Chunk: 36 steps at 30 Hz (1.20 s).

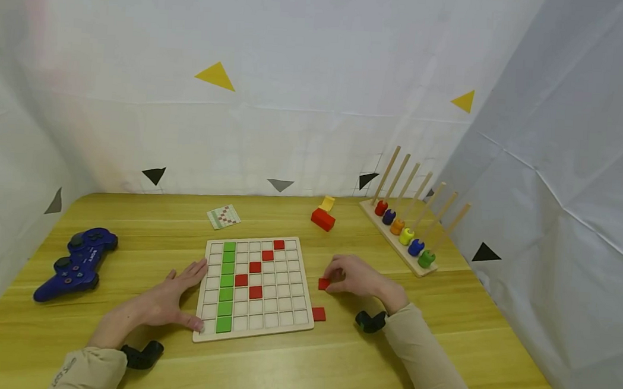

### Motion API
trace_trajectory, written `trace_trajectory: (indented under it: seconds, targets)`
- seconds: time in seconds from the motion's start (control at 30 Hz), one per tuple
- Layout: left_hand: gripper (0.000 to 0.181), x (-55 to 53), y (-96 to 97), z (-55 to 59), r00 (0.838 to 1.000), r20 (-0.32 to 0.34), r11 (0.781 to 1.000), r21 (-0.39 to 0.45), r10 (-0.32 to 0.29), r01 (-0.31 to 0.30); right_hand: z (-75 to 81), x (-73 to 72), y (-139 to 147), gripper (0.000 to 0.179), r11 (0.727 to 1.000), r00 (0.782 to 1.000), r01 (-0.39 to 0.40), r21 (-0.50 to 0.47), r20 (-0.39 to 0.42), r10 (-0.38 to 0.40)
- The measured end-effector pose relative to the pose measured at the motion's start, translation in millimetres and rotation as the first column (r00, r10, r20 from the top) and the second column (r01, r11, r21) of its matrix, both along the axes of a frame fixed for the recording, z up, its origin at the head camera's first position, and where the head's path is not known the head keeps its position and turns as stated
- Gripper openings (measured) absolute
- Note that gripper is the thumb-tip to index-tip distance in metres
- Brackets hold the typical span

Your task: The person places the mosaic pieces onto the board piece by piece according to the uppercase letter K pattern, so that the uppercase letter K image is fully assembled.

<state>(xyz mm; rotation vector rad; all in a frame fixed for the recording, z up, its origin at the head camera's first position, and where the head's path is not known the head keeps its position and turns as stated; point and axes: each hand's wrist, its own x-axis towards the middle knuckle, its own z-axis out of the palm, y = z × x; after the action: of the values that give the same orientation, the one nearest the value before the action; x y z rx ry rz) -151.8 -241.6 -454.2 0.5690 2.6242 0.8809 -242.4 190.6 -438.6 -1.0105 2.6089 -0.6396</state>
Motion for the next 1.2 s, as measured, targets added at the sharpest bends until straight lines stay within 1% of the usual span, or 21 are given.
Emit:
trace_trajectory:
  seconds: [0.17, 0.33, 0.5, 0.77, 1.07, 1.2]
  targets:
    - [0.123, 0.3, -0.3, -0.8, 1.0, 0.003, 1.0, 0.001, -0.001, 0.001, -1.6, -0.9, 0, 0.017, 1.0, 1.0, 0.002, 0.006, -0.011, -0.002]
    - [0.123, 0.7, -0.2, -0.3, 1.0, 0.003, 1.0, 0.006, -0.004, 0.004, -2.0, -1.3, 1, 0.016, 1.0, 1.0, -0.015, -0.004, -0.018, 0.015]
    - [0.122, 0.7, 0.1, 0.0, 1.0, 0.004, 1.0, 0.008, -0.005, 0.005, -3.3, -2.5, 2, 0.016, 0.999, 0.999, -0.03, 0.01, -0.031, 0.031]
    - [0.122, -0.1, 0.0, -0.2, 1.0, -0.004, 1.0, 0.011, -0.011, 0.011, -4.1, -3.0, 1, 0.018, 1.0, 1.0, -0.019, 0.02, -0.016, 0.02]
    - [0.122, 1.1, 1.2, 2.8, 1.0, 0.0, 1.0, 0.021, -0.011, 0.011, 2.1, 0.1, -2, 0.017, 0.999, 0.997, -0.044, -0.003, -0.06, 0.043]
    - [0.122, 1.2, 0.4, 2.4, 1.0, 0.001, 1.0, 0.021, -0.014, 0.014, 7.6, 3.8, -8, 0.017, 0.999, 0.999, -0.038, -0.012, -0.038, 0.037]
